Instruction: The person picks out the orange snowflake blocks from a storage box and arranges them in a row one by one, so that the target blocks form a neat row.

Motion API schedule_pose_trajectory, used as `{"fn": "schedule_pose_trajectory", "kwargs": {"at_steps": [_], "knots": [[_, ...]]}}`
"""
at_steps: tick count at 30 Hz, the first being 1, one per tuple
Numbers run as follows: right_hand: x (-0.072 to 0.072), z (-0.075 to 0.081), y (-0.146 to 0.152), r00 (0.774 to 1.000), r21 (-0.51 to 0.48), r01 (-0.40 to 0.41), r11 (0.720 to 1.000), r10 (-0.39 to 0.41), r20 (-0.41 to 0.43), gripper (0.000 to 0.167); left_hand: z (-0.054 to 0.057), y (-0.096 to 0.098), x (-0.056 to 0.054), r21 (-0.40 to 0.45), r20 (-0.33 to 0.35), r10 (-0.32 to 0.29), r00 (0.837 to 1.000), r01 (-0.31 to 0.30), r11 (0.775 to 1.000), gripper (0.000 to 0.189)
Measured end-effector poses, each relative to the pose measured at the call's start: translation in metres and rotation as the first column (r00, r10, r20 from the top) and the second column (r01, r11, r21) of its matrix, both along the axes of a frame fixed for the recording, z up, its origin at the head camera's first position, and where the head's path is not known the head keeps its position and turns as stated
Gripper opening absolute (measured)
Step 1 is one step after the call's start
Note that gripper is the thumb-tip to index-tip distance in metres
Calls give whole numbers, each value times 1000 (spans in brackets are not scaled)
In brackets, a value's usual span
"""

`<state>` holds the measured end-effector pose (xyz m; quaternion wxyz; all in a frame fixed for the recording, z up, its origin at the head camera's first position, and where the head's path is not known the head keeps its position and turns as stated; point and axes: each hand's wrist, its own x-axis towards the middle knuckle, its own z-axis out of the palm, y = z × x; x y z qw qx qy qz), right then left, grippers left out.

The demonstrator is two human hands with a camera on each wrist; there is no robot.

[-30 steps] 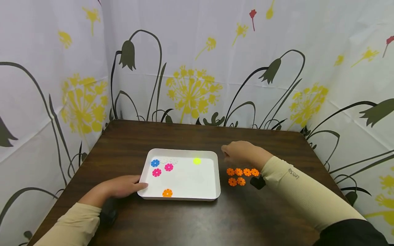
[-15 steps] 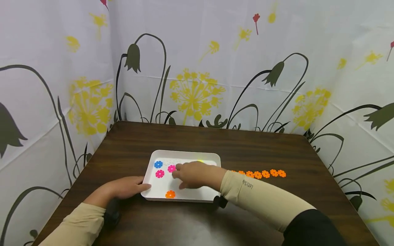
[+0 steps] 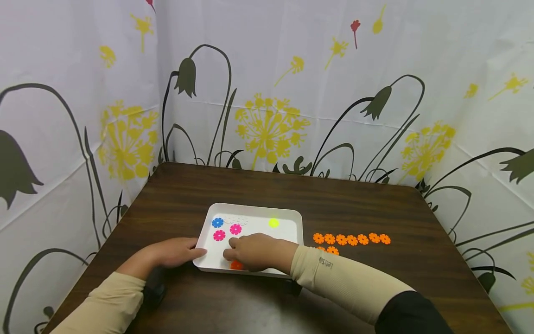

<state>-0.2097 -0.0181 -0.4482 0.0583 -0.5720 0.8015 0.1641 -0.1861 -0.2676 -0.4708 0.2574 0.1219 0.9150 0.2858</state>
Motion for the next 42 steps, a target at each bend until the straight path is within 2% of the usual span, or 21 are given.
{"fn": "schedule_pose_trajectory", "kwargs": {"at_steps": [5,8,10,12,16,18,20,21,23,27,29,31,34,37,40,42], "knots": [[1,-1,0,999,6,-10,1000,10,34,26,-2,0,0,-7,12,6,1000,-6,1000,60],[0,-4,1,992,3,64,998,-64,113,24,-4,-1,0,-11,17,6,1000,-6,1000,61],[-2,-7,2,975,-6,127,992,-124,184,25,-5,-1,0,-18,16,5,1000,-4,1000,62],[-5,-10,5,964,-19,159,987,-151,219,22,-6,0,1,-21,20,11,1000,-10,1000,63],[-12,-8,19,953,-107,216,971,-185,242,16,-6,1,2,-30,33,18,999,-17,999,66],[-16,1,33,933,-209,280,937,-214,291,14,-6,2,2,-34,36,20,999,-18,999,67],[-18,16,53,903,-345,354,869,-221,368,11,-6,4,3,-32,34,18,999,-17,999,66],[-19,25,65,889,-419,387,822,-212,406,10,-6,4,3,-30,32,17,999,-16,999,65],[-18,41,91,874,-569,421,706,-147,464,9,-6,5,3,-26,32,12,999,-11,1000,64],[-11,62,143,885,-789,417,450,-4,466,15,-8,6,2,-30,42,15,999,-14,999,67],[-9,67,165,904,-856,388,342,38,425,21,-7,5,1,-32,39,17,999,-16,999,68],[-5,71,184,919,-897,366,249,55,390,27,-3,4,0,-36,37,24,999,-22,999,68],[-3,77,204,939,-933,329,147,54,340,34,4,4,-3,-38,18,10,1000,-9,999,66],[-3,83,217,938,-939,338,64,60,341,35,5,3,-2,-44,13,14,1000,-14,999,66],[-2,86,225,929,-933,360,4,92,358,30,3,1,0,-38,18,27,999,-26,999,67],[-2,87,230,923,-928,373,-13,110,369,27,2,1,0,-38,18,33,999,-33,999,68]]}}
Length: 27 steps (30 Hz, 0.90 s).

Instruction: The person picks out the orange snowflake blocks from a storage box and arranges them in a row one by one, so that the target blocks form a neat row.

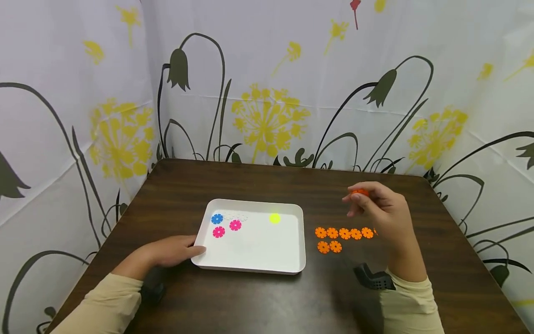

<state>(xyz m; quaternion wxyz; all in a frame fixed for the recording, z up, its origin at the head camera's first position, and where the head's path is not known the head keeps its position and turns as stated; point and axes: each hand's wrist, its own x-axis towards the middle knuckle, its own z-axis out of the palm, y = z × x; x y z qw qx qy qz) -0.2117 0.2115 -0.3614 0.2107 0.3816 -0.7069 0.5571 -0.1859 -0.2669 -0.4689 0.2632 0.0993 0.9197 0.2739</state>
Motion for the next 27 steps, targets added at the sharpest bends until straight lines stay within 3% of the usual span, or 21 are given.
{"fn": "schedule_pose_trajectory", "kwargs": {"at_steps": [9,18,27], "knots": [[10,7,10,991,64,123,990,-126,46,21,1,1,0,-11,-3,-8,1000,8,1000,68],[9,5,12,998,-19,32,999,-31,61,10,2,3,0,-7,8,-7,1000,7,1000,68],[5,2,16,997,-49,73,996,-71,37,10,3,3,1,-8,16,-4,1000,4,1000,69]]}}
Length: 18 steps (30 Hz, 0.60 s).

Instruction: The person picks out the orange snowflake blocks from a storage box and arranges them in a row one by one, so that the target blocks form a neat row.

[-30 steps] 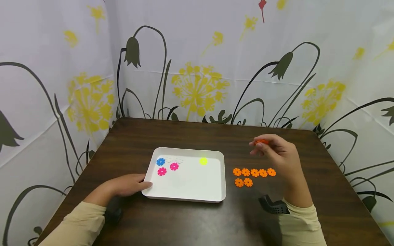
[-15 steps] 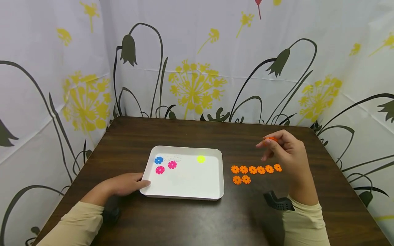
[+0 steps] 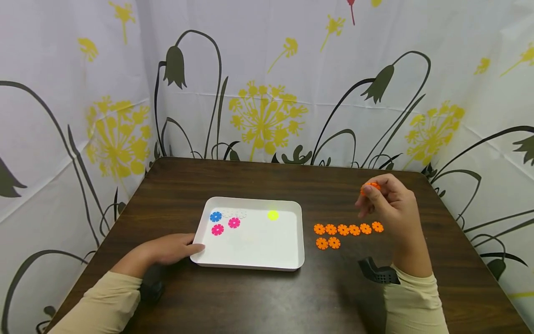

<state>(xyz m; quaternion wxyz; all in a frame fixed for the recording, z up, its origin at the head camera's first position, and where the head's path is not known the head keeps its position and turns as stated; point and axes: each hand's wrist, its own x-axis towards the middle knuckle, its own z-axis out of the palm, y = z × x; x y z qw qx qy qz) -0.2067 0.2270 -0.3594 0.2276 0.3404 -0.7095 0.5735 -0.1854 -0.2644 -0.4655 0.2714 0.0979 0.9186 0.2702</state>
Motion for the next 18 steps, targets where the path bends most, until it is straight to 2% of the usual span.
{"fn": "schedule_pose_trajectory", "kwargs": {"at_steps": [11,15,18], "knots": [[1,5,1,999,8,-28,1000,29,-37,9,-3,-1,-1,-7,7,7,1000,-7,1000,72],[1,4,2,998,41,15,999,-12,-61,8,-4,-2,-1,-5,6,6,1000,-6,1000,73],[1,3,4,993,91,75,993,-67,-93,3,-3,-2,-1,-7,6,6,1000,-6,1000,74]]}}
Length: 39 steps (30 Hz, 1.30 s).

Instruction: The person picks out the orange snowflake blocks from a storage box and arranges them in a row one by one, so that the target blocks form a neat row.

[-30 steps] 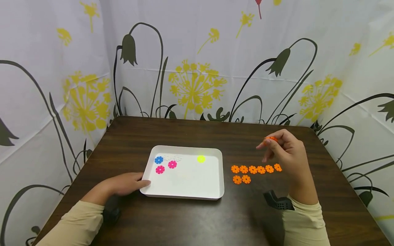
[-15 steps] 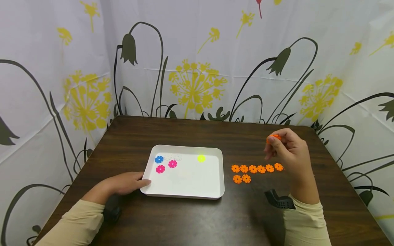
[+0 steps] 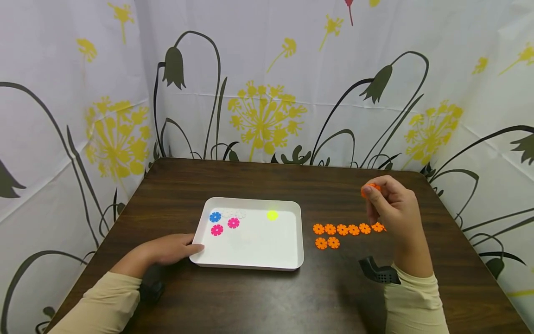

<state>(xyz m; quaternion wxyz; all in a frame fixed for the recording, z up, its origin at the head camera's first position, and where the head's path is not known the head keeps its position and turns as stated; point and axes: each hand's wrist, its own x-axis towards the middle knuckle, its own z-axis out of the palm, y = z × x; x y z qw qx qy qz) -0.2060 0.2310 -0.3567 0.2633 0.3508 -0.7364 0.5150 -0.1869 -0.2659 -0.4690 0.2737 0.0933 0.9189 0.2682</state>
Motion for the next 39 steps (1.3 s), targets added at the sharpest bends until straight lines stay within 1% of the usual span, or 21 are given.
{"fn": "schedule_pose_trajectory", "kwargs": {"at_steps": [4,8,10,13,16,17,22,24,27,29,31,32,33,34,35,37,38,39], "knots": [[1,-1,1,999,29,25,999,-24,-22,1,0,1,0,-3,-3,-4,1000,4,1000,74],[5,3,-2,999,-6,-38,999,38,-18,11,0,2,0,-3,-4,-7,1000,7,1000,73],[8,6,-4,999,-8,-48,999,48,-6,13,0,2,0,-5,-4,-10,1000,10,1000,73],[11,8,-4,1000,22,1,1000,-2,26,16,0,3,0,-9,-1,-11,1000,11,1000,73],[10,6,-1,997,47,69,997,-71,44,17,0,3,0,-7,2,-13,1000,13,1000,73],[9,5,0,996,47,80,996,-82,45,17,0,4,0,-7,3,-12,1000,12,1000,73],[10,5,1,995,41,98,994,-99,30,17,-2,3,1,-6,6,-15,1000,15,1000,72],[12,5,2,994,35,99,994,-100,36,18,-3,3,1,-6,8,-17,1000,17,1000,72],[14,5,6,992,31,122,992,-123,39,19,-3,4,1,-5,6,-16,1000,16,1000,72],[15,5,11,987,61,144,988,-148,56,18,-3,5,1,1,2,-18,1000,18,1000,71],[14,3,18,980,162,153,975,-171,99,15,-3,6,1,8,0,-21,1000,21,1000,71],[13,1,21,974,237,145,961,-181,138,13,-3,6,1,13,-2,-24,1000,24,1000,71],[11,-2,24,960,331,138,933,-208,186,12,-2,6,1,19,-6,-31,1000,31,999,70],[9,-7,26,942,435,115,893,-237,238,10,-2,6,1,28,-9,-35,999,35,999,70],[5,-12,27,922,534,77,842,-264,283,9,-2,6,0,32,-9,-36,999,37,999,70],[-4,-27,27,882,679,-13,734,-311,353,8,0,4,0,36,-16,-40,999,40,999,69],[-9,-36,26,867,725,-56,686,-327,377,8,0,2,0,32,-20,-42,999,42,999,69],[-14,-45,25,850,752,-96,652,-339,402,8,1,1,-1,27,-23,-46,999,47,999,69]]}}
